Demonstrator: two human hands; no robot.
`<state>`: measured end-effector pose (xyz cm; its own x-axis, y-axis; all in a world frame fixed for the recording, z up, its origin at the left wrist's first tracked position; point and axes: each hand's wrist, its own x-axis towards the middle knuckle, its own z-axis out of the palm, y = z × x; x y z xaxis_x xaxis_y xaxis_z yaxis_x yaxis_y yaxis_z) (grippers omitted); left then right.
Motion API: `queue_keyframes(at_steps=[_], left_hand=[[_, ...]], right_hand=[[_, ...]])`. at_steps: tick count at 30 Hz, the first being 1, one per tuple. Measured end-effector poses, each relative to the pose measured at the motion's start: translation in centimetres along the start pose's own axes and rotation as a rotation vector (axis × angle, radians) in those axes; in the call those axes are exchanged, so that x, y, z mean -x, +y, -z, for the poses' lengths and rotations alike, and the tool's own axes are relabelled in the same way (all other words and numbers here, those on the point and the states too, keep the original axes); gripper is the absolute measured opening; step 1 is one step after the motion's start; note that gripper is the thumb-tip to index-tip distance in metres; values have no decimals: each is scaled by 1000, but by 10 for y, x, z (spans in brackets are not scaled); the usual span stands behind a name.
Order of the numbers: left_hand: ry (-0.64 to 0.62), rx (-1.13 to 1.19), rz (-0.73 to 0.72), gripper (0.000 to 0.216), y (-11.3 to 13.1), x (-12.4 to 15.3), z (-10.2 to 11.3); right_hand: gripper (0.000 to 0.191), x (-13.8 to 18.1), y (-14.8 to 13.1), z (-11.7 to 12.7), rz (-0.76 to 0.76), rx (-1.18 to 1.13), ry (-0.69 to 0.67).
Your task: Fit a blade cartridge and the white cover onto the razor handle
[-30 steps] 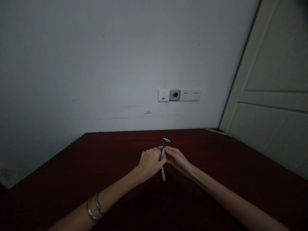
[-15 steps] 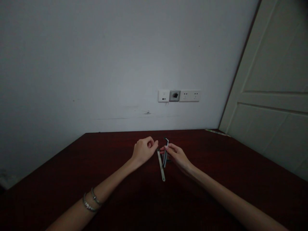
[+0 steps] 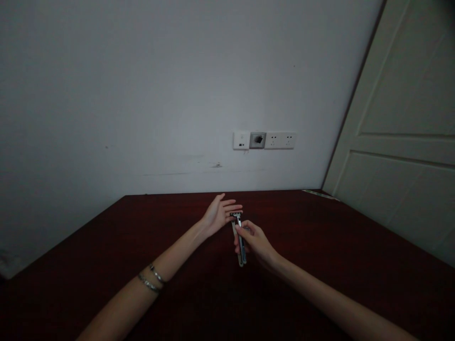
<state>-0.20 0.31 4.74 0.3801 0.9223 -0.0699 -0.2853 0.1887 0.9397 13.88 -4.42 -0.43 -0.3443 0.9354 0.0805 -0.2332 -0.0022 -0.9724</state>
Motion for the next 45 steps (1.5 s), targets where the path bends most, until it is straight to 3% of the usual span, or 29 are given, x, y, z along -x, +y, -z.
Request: queue_keyframes(at_steps=[7, 12, 19, 30, 36, 45], left_hand=[[30, 469, 91, 55, -21, -5, -3], [8, 613, 91, 62, -36, -7, 2], [21, 624, 85, 62, -39, -1, -10], [57, 628, 96, 57, -41, 4, -19], [158, 595, 91, 49, -41, 0, -14], [385, 582, -13, 36, -41, -11, 9]], right_hand=[[40, 3, 10, -7, 37, -5, 106], [43, 6, 8, -11, -37, -48, 161], [50, 5, 9, -9, -180, -82, 116], [48, 5, 9, -11, -159, -35, 191], [47, 7, 11, -11, -156, -33, 168], [46, 11, 15, -16, -169, -65, 115]])
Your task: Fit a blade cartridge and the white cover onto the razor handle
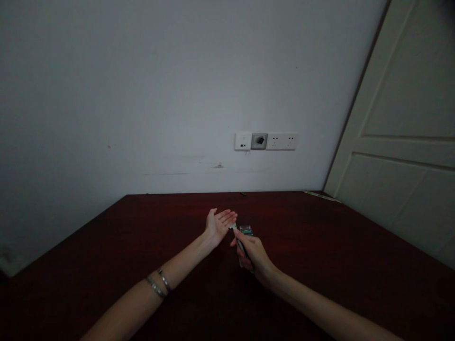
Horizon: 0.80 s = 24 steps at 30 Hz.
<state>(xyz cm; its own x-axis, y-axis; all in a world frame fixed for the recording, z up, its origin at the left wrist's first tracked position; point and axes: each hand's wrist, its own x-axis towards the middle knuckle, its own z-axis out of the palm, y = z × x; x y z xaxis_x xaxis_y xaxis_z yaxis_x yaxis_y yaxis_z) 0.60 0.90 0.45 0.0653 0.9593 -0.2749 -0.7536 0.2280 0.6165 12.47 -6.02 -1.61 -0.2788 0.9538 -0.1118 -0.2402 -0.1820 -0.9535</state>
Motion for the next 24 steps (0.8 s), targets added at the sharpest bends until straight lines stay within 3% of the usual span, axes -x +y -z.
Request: queue_keyframes(at_steps=[8, 12, 17, 21, 24], left_hand=[[68, -64, -107, 24, 19, -13, 14], [54, -174, -158, 22, 32, -14, 18], [-22, -342, -208, 18, 43, -11, 19], [-219, -615, -298, 6, 43, -7, 16], [-472, -766, -310, 32, 38, 1, 9]], right_hand=[[42, -8, -11, 5, 141, -32, 6], [42, -16, -28, 12, 213, 62, 56], [32, -29, -52, 21, 559, 357, 213], [29, -38, -63, 24, 668, 470, 269], [28, -42, -64, 21, 676, 463, 265]])
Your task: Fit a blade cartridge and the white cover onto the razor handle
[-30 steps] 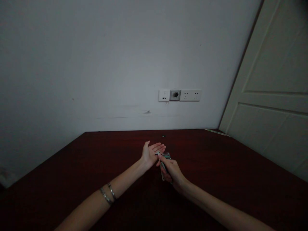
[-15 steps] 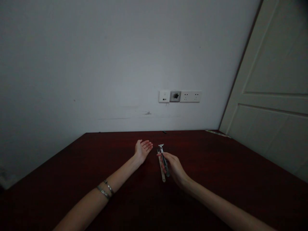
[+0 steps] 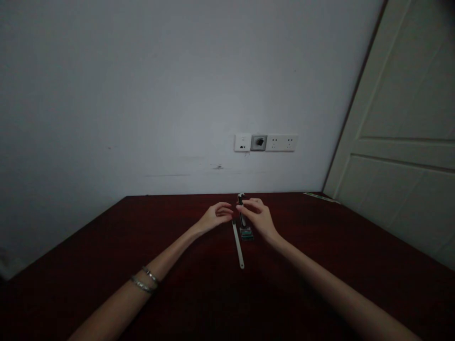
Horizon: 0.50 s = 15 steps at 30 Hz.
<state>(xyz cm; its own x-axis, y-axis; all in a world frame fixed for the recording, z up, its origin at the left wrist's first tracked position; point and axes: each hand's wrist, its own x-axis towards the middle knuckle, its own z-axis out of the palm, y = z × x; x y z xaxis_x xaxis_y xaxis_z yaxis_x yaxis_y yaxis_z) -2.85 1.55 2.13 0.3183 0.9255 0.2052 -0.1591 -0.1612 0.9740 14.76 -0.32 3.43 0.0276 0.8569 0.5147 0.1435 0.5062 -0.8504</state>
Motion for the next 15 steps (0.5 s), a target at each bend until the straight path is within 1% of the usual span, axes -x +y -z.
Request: queue_keyframes(at_steps=[2, 4, 6, 8, 11, 15], left_hand=[[-109, -1, -32, 42, 2, 3, -9], [-155, -1, -54, 42, 3, 5, -18], [-136, -14, -73, 35, 3, 7, -25], [-79, -37, -90, 24, 2, 7, -29], [-13, -61, -98, 11, 3, 6, -29], [6, -58, -76, 9, 10, 6, -20]], right_hand=[[27, 1, 1, -5, 15, -18, -8], [26, 3, 2, -10, 21, -61, -21], [25, 5, 2, -14, 12, -122, -33], [25, 7, 2, -17, 3, -153, -42], [27, 7, 3, -18, 0, -89, -49], [34, 8, 10, -10, -5, 10, 2]])
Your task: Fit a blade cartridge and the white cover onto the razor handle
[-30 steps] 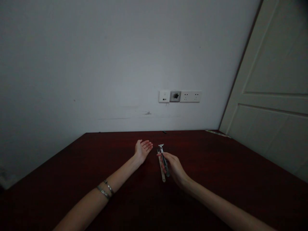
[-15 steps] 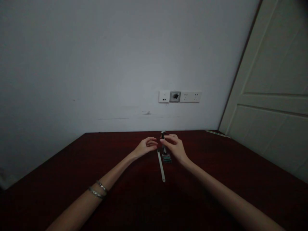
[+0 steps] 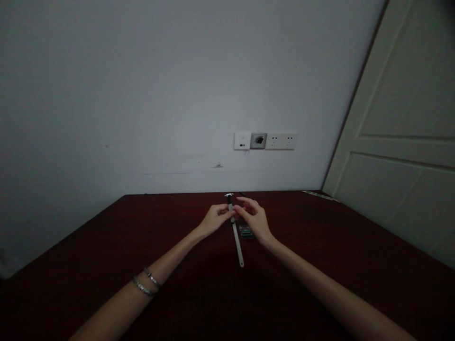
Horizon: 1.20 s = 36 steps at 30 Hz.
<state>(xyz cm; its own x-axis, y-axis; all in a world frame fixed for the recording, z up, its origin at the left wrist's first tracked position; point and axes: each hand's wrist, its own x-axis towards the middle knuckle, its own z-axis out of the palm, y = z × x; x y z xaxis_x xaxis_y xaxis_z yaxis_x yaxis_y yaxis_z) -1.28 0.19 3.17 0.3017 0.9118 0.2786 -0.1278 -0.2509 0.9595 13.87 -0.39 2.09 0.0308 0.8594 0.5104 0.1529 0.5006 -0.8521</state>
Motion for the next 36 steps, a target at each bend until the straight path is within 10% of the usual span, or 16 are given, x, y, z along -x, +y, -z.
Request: queue_keyframes(at_steps=[17, 25, 36], left_hand=[[85, 40, 80, 5, 19, -3, 17], [9, -104, 34, 10, 14, -3, 19], [51, -88, -72, 21, 7, 3, 16]], right_hand=[[31, 47, 14, -2, 28, 1108, -579], [27, 39, 11, 0, -26, 969, -611], [34, -26, -2, 74, 248, 571, -291]])
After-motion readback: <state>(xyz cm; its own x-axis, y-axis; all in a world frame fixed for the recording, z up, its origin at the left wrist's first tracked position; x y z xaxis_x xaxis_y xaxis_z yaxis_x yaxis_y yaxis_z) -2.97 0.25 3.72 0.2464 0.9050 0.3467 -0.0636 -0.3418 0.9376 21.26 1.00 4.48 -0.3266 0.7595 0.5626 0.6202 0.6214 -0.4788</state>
